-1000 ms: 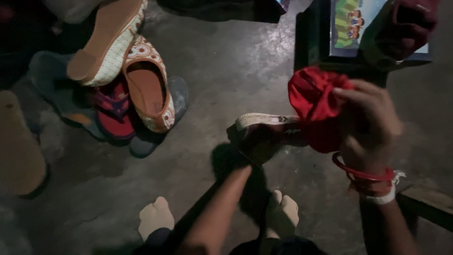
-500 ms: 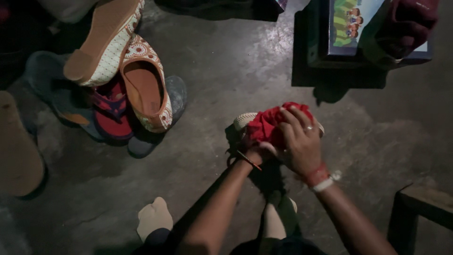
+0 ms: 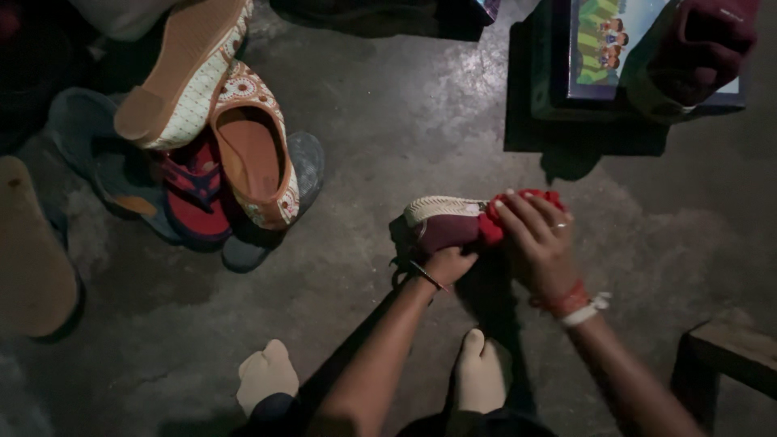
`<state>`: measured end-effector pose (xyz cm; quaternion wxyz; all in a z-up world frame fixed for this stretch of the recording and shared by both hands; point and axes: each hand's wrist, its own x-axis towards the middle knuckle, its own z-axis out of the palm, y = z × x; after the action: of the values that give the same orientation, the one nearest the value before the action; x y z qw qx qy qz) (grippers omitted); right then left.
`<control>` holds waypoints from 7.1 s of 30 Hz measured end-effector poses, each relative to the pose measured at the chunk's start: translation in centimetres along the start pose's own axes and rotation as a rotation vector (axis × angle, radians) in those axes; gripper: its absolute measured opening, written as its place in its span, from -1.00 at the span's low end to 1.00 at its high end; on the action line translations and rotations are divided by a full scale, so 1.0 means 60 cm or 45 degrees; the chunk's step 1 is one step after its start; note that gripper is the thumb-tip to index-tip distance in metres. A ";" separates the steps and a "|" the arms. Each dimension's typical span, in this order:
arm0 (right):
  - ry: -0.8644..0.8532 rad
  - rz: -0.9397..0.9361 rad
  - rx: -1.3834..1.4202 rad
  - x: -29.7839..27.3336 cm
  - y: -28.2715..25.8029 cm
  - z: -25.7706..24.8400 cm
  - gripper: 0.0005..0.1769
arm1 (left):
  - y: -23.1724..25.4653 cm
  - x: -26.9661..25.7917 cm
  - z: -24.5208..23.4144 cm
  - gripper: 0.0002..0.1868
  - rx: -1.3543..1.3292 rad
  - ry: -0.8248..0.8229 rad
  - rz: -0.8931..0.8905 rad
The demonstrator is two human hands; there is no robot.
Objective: The person sits on the floor and wipes several pairs of shoes with a red cloth. They handle a maroon sneaker and a patterned flat shoe, wiping the exterior surfaces and soles before placing them back on the floor.
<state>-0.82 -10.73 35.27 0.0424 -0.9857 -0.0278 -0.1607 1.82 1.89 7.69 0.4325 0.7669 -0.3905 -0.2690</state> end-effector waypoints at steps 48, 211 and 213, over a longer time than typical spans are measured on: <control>0.021 -0.339 0.312 0.038 -0.063 0.055 -0.47 | 0.151 0.008 -0.106 -0.56 1.050 0.210 -0.429; 0.401 0.344 0.865 0.201 -0.088 -0.072 -0.46 | 0.399 -0.061 -0.316 -0.42 -3.024 0.823 -0.424; 0.375 0.329 0.922 0.214 -0.067 -0.069 -0.50 | 0.412 -0.067 -0.322 -0.42 -3.048 0.758 -0.344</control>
<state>9.77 -6.58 43.59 0.4098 -0.8690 0.0478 -0.2732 5.05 6.03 38.89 0.9010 -0.0449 0.2959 -0.3141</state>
